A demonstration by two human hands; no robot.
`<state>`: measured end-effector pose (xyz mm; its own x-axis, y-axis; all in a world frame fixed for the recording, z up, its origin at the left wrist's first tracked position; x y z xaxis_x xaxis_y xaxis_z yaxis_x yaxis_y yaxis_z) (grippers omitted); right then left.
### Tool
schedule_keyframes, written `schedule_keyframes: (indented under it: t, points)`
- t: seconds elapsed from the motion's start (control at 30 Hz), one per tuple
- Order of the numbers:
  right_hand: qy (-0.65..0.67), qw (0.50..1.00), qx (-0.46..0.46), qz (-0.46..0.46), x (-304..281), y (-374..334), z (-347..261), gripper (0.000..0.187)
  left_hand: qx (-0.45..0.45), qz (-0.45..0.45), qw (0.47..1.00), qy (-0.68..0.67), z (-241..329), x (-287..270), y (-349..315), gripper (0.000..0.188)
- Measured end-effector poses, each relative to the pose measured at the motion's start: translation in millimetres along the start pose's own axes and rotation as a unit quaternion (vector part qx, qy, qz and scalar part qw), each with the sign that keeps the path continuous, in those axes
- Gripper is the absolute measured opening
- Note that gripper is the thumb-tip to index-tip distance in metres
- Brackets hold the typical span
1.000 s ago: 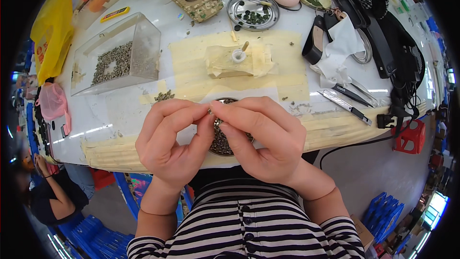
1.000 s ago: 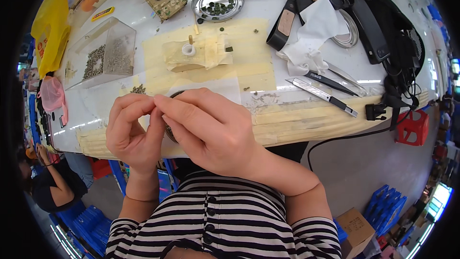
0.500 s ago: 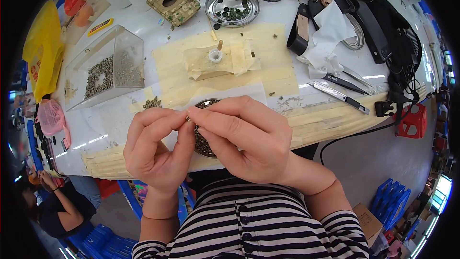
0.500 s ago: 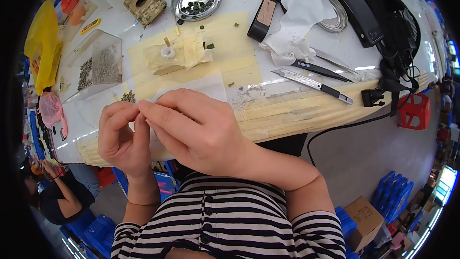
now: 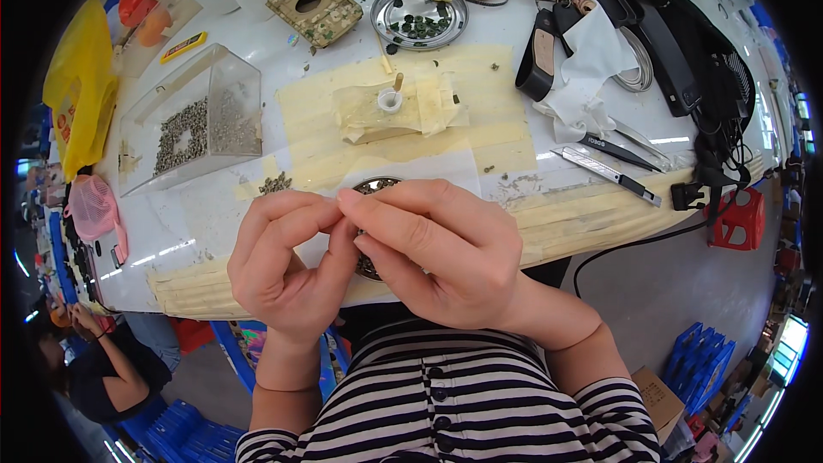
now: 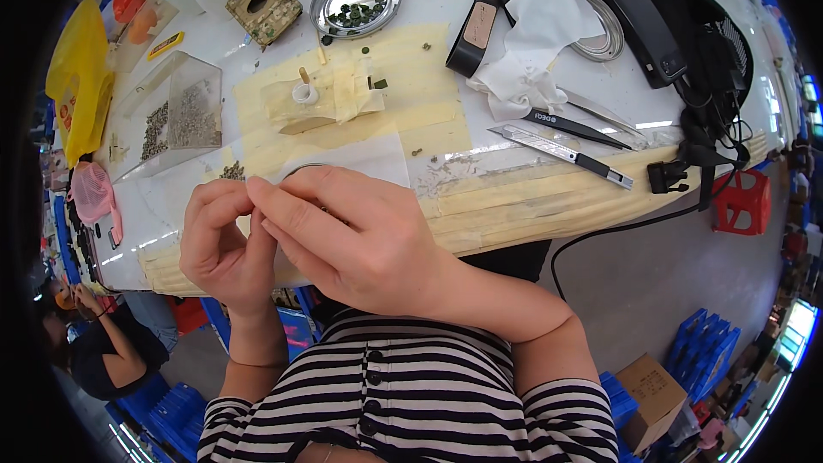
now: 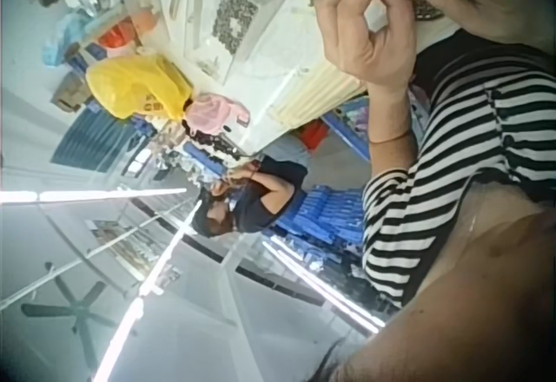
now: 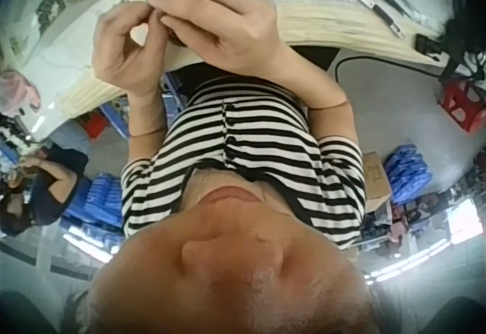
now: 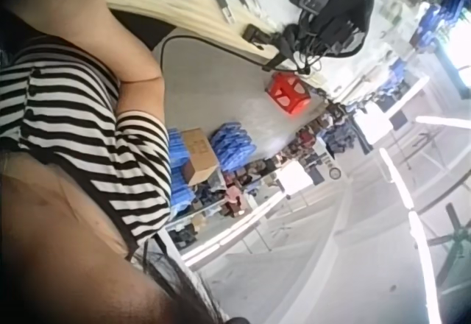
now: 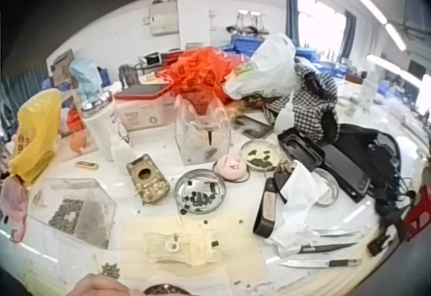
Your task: Assembling small track links for a toy tank model by hand.
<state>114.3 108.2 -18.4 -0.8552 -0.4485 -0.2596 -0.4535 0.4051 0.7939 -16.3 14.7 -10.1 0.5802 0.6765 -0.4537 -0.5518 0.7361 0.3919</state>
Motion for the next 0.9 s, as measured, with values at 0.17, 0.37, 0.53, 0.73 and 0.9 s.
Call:
schedule_keyframes:
  t: [0.17, 0.37, 0.53, 0.73, 0.9]
  points:
    - [-0.040, 0.998, -0.046, -0.004, 2.2, -1.8, 1.5, 0.037, 0.009, 0.008, 1.000, 0.000, -0.3, -0.3, 0.2, 0.022]
    - [-0.032, 0.999, -0.016, 0.004, 2.8, 1.2, -1.2, 0.033, 0.024, -0.002, 1.000, -0.018, 0.2, -3.6, 4.2, 0.023]
    - [-0.033, 0.999, 0.016, -0.014, 0.4, 1.5, -4.0, 0.030, 0.039, -0.006, 0.999, -0.033, -2.8, -3.7, 5.1, 0.024]
    - [-0.017, 0.999, 0.013, -0.025, -2.7, 2.8, -5.6, 0.030, 0.035, -0.011, 0.999, -0.037, 1.5, -3.9, 5.7, 0.023]
    - [-0.056, 0.998, -0.012, -0.037, -0.2, 4.8, -7.7, 0.031, 0.049, -0.005, 0.998, -0.025, 0.9, -3.9, 7.3, 0.021]
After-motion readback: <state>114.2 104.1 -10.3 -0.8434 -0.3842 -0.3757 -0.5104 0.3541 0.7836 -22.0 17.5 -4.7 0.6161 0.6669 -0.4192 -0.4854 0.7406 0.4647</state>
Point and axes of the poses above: each hand's wrist, its own y-axis towards the middle knuckle, its own x-axis out of the palm, z = x × y, the point moved 1 cm from there along y, towards the middle knuckle, and after that the axes turned 12 degrees about -x, right-handed, at the moved point
